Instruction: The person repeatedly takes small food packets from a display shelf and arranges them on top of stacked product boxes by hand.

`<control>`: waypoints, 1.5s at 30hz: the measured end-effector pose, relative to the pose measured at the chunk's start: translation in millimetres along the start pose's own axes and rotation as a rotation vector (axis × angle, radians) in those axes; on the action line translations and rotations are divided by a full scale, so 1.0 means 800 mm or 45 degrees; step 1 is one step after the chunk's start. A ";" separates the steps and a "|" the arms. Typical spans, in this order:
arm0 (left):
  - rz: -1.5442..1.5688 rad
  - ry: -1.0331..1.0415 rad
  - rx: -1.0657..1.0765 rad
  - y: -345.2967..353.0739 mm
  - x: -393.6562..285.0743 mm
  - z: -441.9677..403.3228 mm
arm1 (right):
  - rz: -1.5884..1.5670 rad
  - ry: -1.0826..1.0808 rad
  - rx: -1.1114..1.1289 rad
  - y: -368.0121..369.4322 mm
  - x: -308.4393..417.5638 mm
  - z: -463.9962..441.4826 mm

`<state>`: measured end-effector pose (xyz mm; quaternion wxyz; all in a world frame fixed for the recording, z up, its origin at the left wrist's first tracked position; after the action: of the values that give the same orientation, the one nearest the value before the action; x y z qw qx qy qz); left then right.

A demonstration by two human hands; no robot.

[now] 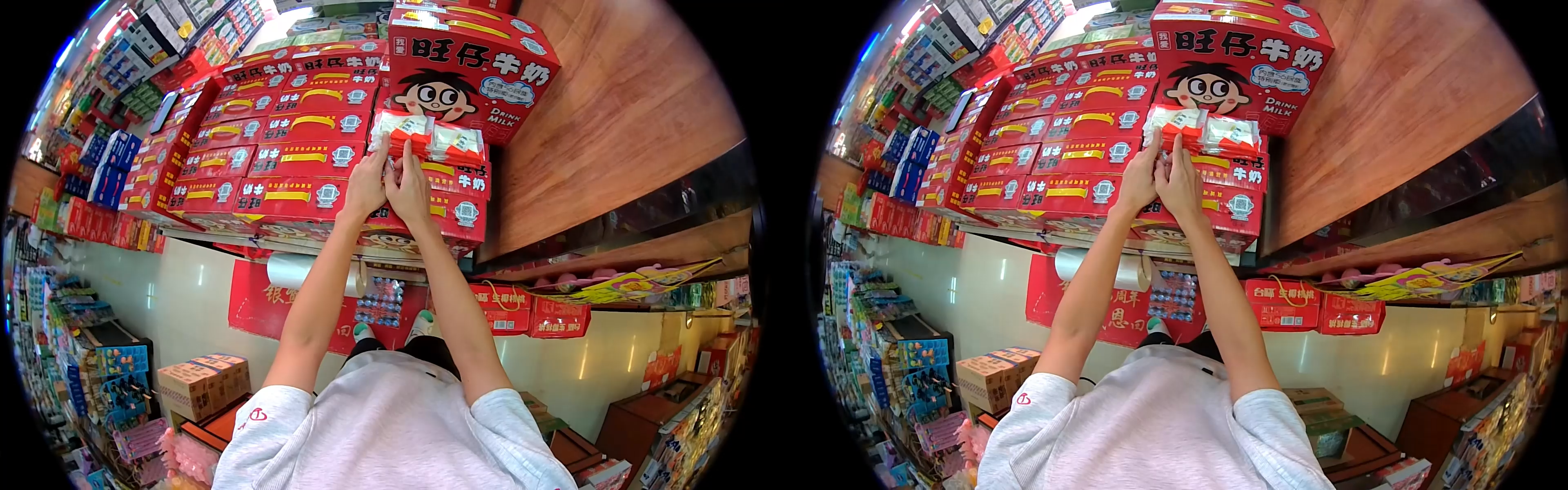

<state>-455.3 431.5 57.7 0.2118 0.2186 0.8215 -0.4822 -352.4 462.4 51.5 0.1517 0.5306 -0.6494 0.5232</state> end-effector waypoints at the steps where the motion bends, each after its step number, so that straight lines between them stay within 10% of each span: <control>1: -0.017 0.003 0.011 0.001 0.001 0.000 | 0.001 0.003 0.002 0.000 0.000 0.000; 45: 0.259 -0.147 -0.147 -0.015 -0.013 0.004 | -0.049 -0.002 0.031 -0.001 -0.005 -0.007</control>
<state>-452.9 421.7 70.4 0.3189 0.2602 0.8079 -0.4217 -352.0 469.7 51.2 0.1548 0.5450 -0.6328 0.5278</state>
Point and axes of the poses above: each hand's wrist, its own z-axis away from the middle knuckle, its own y-axis out of the palm, x = y × z, the point moved 6 cm from there along -z, towards the middle knuckle, and after that the axes turned 1 degree about x, right-handed, at the moved point
